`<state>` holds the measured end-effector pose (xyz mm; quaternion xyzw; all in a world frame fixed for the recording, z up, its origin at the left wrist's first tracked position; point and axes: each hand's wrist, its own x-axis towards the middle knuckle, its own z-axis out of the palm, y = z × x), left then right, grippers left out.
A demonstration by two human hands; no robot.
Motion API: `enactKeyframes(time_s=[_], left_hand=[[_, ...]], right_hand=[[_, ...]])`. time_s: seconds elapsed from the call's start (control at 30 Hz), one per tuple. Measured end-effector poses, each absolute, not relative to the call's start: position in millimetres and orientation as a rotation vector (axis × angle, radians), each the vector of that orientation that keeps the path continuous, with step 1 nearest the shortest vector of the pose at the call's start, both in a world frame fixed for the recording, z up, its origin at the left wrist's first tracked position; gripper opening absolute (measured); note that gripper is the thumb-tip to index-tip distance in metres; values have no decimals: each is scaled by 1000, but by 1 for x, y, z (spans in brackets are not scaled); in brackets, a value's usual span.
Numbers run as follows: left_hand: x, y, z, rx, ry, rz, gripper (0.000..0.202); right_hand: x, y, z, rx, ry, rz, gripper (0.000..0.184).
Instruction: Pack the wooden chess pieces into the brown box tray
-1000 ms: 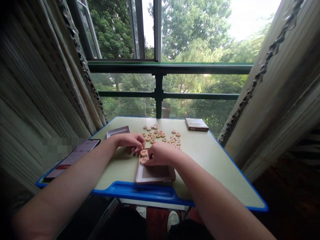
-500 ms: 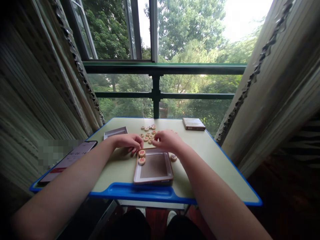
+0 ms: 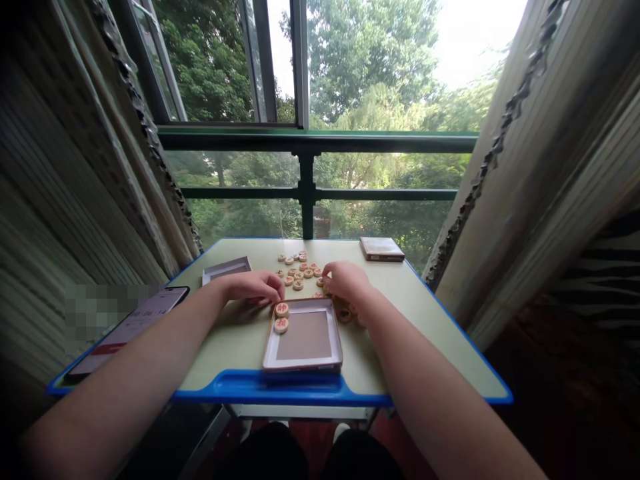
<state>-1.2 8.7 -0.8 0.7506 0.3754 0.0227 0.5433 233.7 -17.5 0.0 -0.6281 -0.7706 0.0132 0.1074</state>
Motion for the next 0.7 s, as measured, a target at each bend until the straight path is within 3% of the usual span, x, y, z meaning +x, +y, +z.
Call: enactKeyframes(time_s=[0.13,0.3,0.4,0.7], left_hand=[[3,7,-2,1787,958,136,22],[15,8,-10,2059,1186,741,25],[17,13,-14,2353,1260,928,21],[6,20,-18,2781,1172,700,35]], right_hand=[[233,-16,-2,-1754,-2248,5,27],[232,-16,-4,-1607,-2319,-70,26],[230,-15,-7,-1588,-2355,-26,26],[217,-26,-4,-1458,-2437,35,29]])
